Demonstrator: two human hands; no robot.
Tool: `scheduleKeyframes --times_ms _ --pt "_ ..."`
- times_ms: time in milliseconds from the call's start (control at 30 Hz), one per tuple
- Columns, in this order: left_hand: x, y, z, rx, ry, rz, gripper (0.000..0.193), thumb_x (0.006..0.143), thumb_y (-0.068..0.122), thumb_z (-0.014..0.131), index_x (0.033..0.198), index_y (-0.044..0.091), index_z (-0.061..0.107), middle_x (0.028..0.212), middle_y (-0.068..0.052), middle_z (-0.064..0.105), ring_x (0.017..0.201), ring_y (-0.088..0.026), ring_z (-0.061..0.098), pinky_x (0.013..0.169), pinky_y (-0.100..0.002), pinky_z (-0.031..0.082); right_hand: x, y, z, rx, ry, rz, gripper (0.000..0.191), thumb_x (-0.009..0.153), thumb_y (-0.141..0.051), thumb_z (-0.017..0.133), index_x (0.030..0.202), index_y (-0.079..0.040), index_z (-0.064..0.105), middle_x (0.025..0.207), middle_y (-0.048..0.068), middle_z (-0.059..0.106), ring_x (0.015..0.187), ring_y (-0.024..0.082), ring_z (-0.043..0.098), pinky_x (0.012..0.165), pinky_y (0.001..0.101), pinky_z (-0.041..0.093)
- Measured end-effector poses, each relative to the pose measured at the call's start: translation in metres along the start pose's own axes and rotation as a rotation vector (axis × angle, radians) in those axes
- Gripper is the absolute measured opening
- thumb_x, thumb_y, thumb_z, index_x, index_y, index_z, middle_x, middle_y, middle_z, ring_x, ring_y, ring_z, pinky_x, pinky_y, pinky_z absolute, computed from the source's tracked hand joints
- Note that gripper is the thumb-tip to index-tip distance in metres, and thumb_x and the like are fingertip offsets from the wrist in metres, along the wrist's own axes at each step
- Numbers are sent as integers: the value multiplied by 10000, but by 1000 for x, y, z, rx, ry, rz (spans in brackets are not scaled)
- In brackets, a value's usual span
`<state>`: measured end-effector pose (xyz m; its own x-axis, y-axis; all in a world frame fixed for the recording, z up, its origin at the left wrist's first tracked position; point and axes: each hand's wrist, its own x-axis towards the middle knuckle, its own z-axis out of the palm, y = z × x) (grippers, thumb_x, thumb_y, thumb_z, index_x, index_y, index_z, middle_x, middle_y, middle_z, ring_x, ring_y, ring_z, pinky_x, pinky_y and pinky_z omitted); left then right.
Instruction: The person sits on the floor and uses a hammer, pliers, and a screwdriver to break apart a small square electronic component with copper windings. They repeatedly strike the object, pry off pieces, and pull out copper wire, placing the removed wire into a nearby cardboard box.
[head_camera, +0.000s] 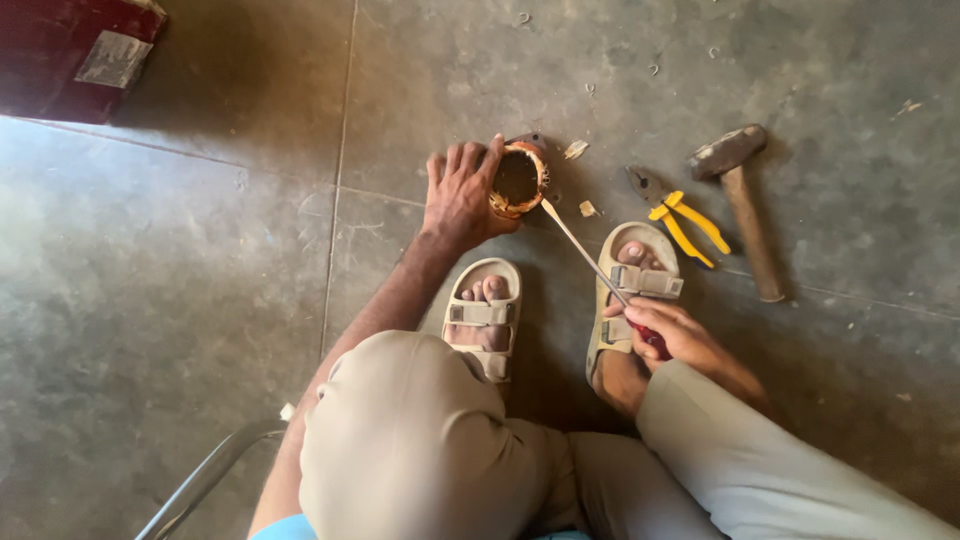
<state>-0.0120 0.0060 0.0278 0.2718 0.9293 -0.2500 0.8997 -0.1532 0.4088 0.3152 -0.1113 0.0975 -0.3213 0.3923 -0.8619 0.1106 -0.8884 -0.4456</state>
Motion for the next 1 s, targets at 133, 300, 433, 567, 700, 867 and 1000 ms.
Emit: scheduleKeyframes --times_ms 133,300,433,567,700,867,1000 --pt "4 -1 -4 67 22 35 1216 527 494 931 1514 40 385 1304 -124 539 1306 -300 439 1098 -557 287 2 -2 -6 -143 -3 -29 356 1004 -272 557 1208 -34 725 638 -38 433 549 61 424 485 227 331" --pt "8 -3 -8 76 -3 70 1208 527 499 937 1502 26 403 1287 -143 546 1285 -304 452 1106 -535 300 0 -14 -10 335 -202 241 386 998 -361 498 1220 -89 658 558 -20 400 324 43 312 284 232 244" --pt "11 -4 -11 154 -7 144 1175 514 448 941 1491 36 435 1259 -137 555 1242 -311 471 1093 -500 324 2 -25 -15 408 -307 327 411 1020 -384 477 1259 -90 635 557 -24 390 310 38 311 255 216 217" --pt "14 -5 -14 146 -5 167 1147 486 371 947 1477 55 464 1256 -125 561 1216 -316 479 1066 -457 364 8 -18 -8 225 -188 241 434 1031 -391 476 1247 -62 658 569 -13 407 334 41 317 296 213 250" --pt "17 -8 -19 88 1 143 1131 490 382 966 1453 47 476 1246 -146 567 1203 -339 485 1032 -471 378 12 0 9 151 -125 86 456 1027 -365 499 1274 -16 658 587 15 468 357 88 377 337 238 322" --pt "24 -15 -29 -20 -4 134 1162 461 475 970 1449 57 523 1255 -142 583 1217 -337 502 1039 -470 396 2 -2 6 59 -81 3 495 921 -166 582 1415 -141 581 763 46 631 509 106 561 387 255 420" --pt "32 -23 -38 -77 -77 100 1055 485 544 970 1381 120 610 1197 -176 634 1170 -367 559 1011 -481 445 -27 -29 -5 -134 46 -285 509 899 -66 619 1406 -74 587 1036 78 732 679 87 614 527 239 493"
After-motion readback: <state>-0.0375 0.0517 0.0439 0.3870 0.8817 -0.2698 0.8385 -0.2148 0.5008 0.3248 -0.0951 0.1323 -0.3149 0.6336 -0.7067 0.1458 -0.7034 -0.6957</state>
